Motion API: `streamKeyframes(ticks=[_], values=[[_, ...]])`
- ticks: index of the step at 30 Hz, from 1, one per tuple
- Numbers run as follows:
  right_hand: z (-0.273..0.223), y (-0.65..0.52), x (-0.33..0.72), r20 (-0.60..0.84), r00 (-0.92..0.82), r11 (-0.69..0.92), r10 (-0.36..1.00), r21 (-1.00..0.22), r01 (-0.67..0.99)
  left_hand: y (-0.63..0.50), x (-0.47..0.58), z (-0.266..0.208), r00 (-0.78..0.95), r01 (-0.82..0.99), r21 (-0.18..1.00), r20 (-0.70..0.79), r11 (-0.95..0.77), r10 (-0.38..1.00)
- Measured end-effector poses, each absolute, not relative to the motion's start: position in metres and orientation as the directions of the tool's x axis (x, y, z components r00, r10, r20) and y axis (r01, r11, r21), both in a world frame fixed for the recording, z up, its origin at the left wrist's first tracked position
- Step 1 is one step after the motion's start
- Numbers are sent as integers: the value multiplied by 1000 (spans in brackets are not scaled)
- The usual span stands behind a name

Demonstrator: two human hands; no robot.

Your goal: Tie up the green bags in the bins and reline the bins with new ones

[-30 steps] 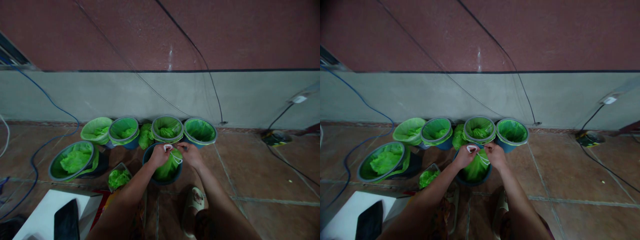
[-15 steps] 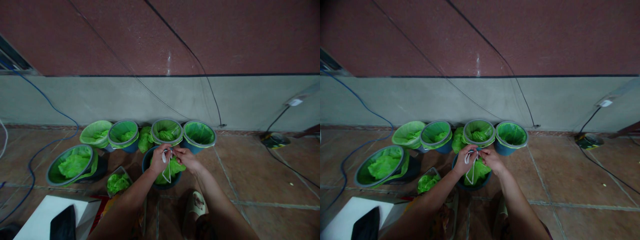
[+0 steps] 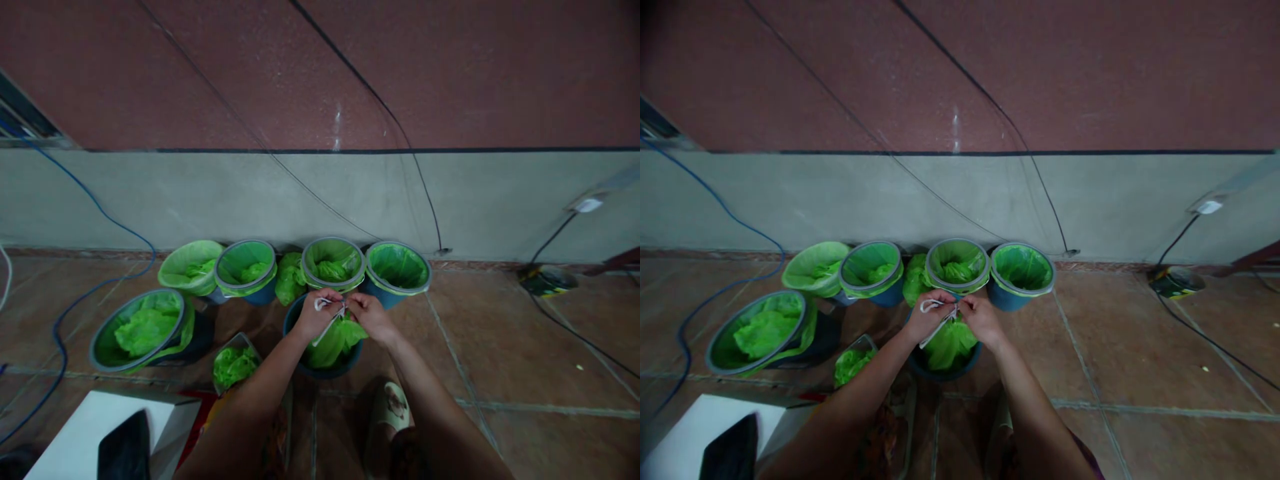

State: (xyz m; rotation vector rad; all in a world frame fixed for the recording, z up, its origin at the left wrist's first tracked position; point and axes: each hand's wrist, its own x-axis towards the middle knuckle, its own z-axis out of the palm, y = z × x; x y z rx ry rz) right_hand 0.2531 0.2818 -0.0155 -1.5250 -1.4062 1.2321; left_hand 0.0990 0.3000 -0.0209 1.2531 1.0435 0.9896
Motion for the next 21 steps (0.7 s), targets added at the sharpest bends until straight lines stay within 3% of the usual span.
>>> streamKeyframes(ticks=[5,14,21], values=[[-20,281,253,-243,-97,-211,965,-942,262,300,97,-23,229,33,999,-37,30,973],[-13,277,253,-318,-168,-322,933,-947,3,299,95,-19,248,125,992,0,-32,969],[-18,280,255,-264,-92,-255,960,-962,101,298,95,-24,307,172,976,74,-131,949]])
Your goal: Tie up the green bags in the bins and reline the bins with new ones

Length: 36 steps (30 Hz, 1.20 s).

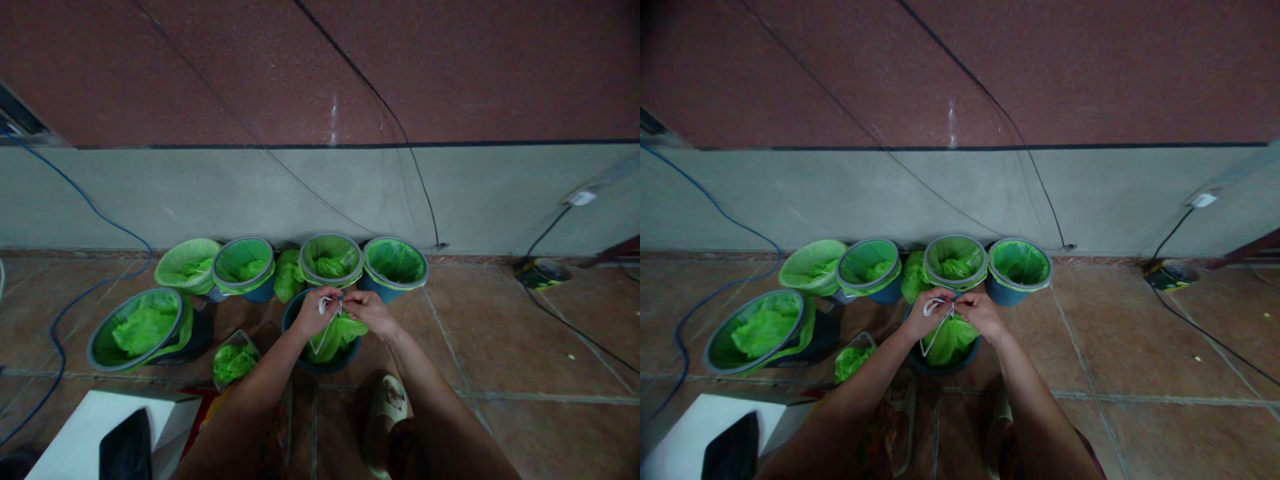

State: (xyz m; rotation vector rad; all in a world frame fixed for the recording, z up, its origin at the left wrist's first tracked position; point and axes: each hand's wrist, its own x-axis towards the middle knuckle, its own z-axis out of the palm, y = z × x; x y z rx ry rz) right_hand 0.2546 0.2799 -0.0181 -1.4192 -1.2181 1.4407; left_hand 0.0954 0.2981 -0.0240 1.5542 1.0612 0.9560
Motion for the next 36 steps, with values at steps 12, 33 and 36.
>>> streamKeyframes(ticks=[12,33,36], values=[[-18,280,254,-288,-140,-279,947,-957,86,300,93,-28,302,148,982,67,-116,951],[-25,282,256,-9,-87,45,996,-802,596,297,95,-15,350,227,960,74,-161,934],[-16,280,261,9,-46,37,999,-742,669,301,90,-15,317,312,927,105,-209,943]])
